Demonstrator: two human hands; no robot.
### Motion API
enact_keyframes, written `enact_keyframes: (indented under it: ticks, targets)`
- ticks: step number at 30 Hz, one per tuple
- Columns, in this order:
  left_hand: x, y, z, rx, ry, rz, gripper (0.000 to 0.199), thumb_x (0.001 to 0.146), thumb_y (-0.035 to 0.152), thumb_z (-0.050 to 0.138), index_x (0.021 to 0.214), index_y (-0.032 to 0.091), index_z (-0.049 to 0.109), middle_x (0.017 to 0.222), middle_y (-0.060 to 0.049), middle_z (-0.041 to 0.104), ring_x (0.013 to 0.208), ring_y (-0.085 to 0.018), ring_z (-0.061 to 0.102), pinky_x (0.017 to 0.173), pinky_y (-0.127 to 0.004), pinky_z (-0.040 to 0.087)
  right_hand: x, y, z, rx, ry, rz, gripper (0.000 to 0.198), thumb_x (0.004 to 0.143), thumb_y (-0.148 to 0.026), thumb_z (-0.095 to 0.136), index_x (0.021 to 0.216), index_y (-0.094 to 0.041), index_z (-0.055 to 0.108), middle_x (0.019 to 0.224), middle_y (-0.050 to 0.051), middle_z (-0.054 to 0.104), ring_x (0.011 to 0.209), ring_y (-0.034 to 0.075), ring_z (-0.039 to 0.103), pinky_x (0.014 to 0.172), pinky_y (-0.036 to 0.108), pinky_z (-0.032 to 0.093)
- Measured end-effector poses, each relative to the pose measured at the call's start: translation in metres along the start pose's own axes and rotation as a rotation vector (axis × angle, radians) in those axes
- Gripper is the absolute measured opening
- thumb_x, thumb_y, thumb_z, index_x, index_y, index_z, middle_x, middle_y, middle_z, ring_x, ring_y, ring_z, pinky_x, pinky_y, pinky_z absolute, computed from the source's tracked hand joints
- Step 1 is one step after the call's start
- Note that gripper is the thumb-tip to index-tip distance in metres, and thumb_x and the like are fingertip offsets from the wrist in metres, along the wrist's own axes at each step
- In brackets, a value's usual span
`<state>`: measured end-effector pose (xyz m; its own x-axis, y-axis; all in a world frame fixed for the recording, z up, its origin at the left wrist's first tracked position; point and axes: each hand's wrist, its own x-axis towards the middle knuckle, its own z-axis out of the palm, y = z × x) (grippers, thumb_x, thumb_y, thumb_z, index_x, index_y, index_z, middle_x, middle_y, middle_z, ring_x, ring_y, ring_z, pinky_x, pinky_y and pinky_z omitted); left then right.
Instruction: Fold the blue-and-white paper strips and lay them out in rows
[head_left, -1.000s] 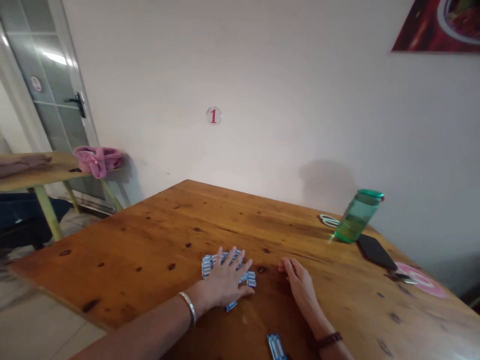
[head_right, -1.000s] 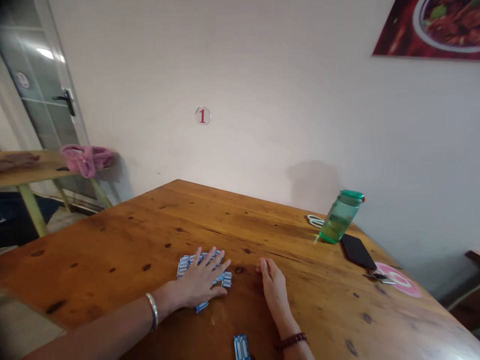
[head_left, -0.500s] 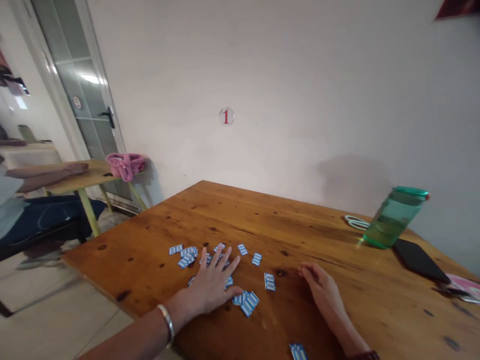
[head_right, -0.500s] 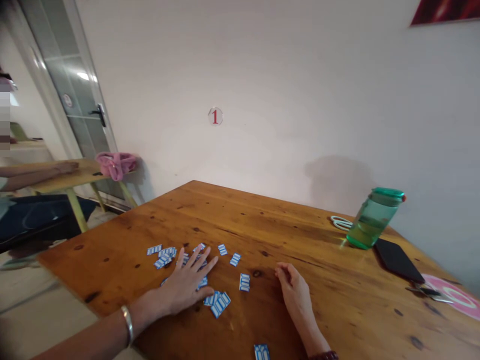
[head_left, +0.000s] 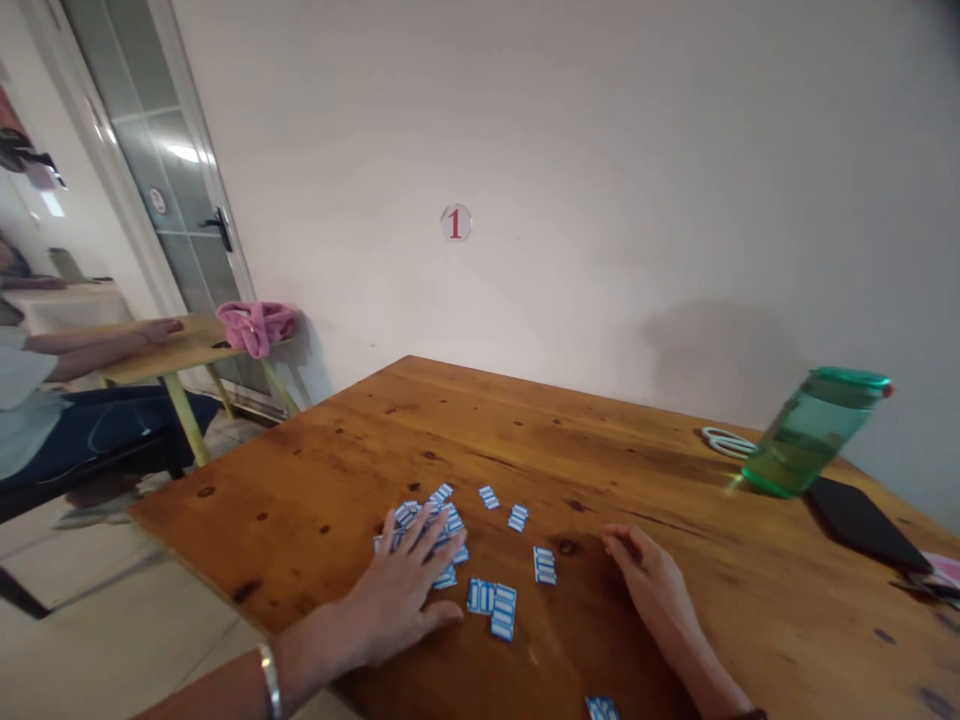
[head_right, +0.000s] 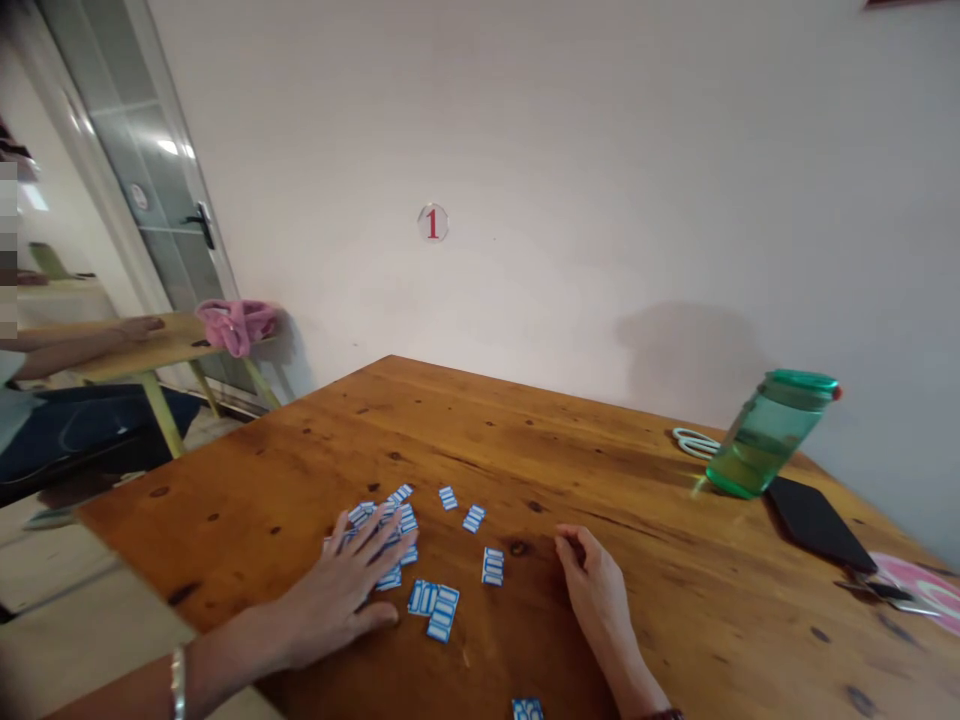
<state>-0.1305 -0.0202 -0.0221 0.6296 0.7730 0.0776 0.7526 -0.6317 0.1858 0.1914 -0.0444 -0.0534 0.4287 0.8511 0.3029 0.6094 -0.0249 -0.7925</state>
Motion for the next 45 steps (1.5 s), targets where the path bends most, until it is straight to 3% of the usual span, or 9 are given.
enact_keyframes:
  ticks: [2, 6, 12, 18, 25, 28, 34, 40, 45]
  targets:
    - [0.015, 0.014, 0.000, 0.019, -0.069, 0.048, 0.067, 0.078, 0.064, 0.033, 0.136, 0.031, 0.027, 0.145, -0.008, 0.023, 0.132, -0.035, 0.014, 0.101, -0.064, 0.003, -0.001, -0.002, -0.001, -0.004, 0.003, -0.001, 0.028, 0.066, -0.046, 0.047, 0.073, -0.022, 0.060, 0.071, 0.006, 0.068, 0.069, 0.024, 0.063, 0.065, 0.034, 0.046]
    - [0.042, 0.036, 0.000, 0.078, -0.062, -0.112, 0.080, 0.075, 0.068, 0.030, 0.138, 0.019, 0.022, 0.145, -0.017, 0.017, 0.132, -0.039, 0.007, 0.099, -0.067, 0.000, -0.001, -0.005, -0.002, -0.015, 0.002, -0.017, 0.029, 0.067, -0.045, 0.046, 0.073, -0.021, 0.061, 0.071, 0.006, 0.068, 0.068, 0.023, 0.063, 0.065, 0.033, 0.046]
    - [0.067, 0.081, 0.022, 0.003, -0.098, 0.385, 0.078, 0.078, 0.068, 0.018, 0.140, 0.021, 0.016, 0.146, -0.010, 0.018, 0.135, -0.031, 0.003, 0.101, -0.063, -0.006, 0.000, -0.003, -0.001, -0.033, -0.010, -0.033, 0.027, 0.068, -0.044, 0.045, 0.073, -0.022, 0.060, 0.073, 0.006, 0.069, 0.070, 0.023, 0.063, 0.067, 0.033, 0.046]
    - [0.095, 0.034, 0.013, 0.093, -0.068, 0.069, 0.080, 0.076, 0.070, 0.018, 0.137, 0.019, 0.026, 0.145, -0.013, 0.023, 0.134, -0.034, 0.005, 0.097, -0.067, -0.006, 0.000, -0.001, -0.002, -0.045, -0.034, -0.023, 0.029, 0.069, -0.045, 0.044, 0.076, -0.022, 0.060, 0.077, 0.007, 0.069, 0.074, 0.025, 0.063, 0.069, 0.034, 0.046]
    - [0.043, -0.040, -0.010, 0.091, -0.116, -0.254, 0.071, 0.081, 0.065, 0.016, 0.139, 0.023, 0.018, 0.147, -0.009, 0.013, 0.134, -0.033, 0.005, 0.099, -0.065, 0.005, 0.000, 0.002, 0.000, -0.057, -0.026, -0.045, 0.027, 0.070, -0.043, 0.043, 0.077, -0.022, 0.059, 0.079, 0.007, 0.069, 0.076, 0.025, 0.064, 0.070, 0.034, 0.046]
    - [0.017, -0.024, -0.009, 0.109, -0.126, -0.274, 0.073, 0.080, 0.065, 0.018, 0.139, 0.024, 0.013, 0.147, -0.011, 0.012, 0.134, -0.033, 0.004, 0.099, -0.065, 0.005, 0.000, 0.001, 0.000, -0.064, -0.035, -0.037, 0.027, 0.070, -0.043, 0.043, 0.077, -0.022, 0.059, 0.079, 0.006, 0.069, 0.076, 0.024, 0.064, 0.070, 0.034, 0.045]
    - [0.018, 0.026, -0.005, 0.063, -0.194, 0.132, 0.069, 0.078, 0.068, 0.021, 0.138, 0.034, 0.016, 0.148, -0.006, 0.014, 0.134, -0.033, 0.003, 0.099, -0.065, 0.003, -0.001, -0.001, -0.002, -0.094, -0.008, -0.031, 0.026, 0.069, -0.043, 0.045, 0.075, -0.023, 0.060, 0.077, 0.006, 0.070, 0.074, 0.024, 0.064, 0.067, 0.033, 0.046]
    - [0.022, 0.012, -0.004, 0.129, -0.120, -0.153, 0.081, 0.077, 0.069, 0.021, 0.138, 0.015, 0.023, 0.146, -0.017, 0.013, 0.133, -0.036, 0.003, 0.101, -0.064, 0.002, -0.001, -0.004, -0.003, -0.077, -0.035, -0.020, 0.029, 0.068, -0.045, 0.044, 0.075, -0.022, 0.060, 0.078, 0.007, 0.070, 0.076, 0.025, 0.064, 0.068, 0.034, 0.046]
    - [0.017, 0.028, -0.012, 0.035, -0.172, 0.080, 0.066, 0.080, 0.065, 0.021, 0.138, 0.032, 0.018, 0.147, -0.001, 0.019, 0.134, -0.033, 0.005, 0.100, -0.066, 0.000, 0.002, -0.002, -0.002, -0.103, -0.024, -0.023, 0.028, 0.068, -0.044, 0.044, 0.075, -0.022, 0.059, 0.076, 0.006, 0.070, 0.073, 0.025, 0.064, 0.067, 0.034, 0.046]
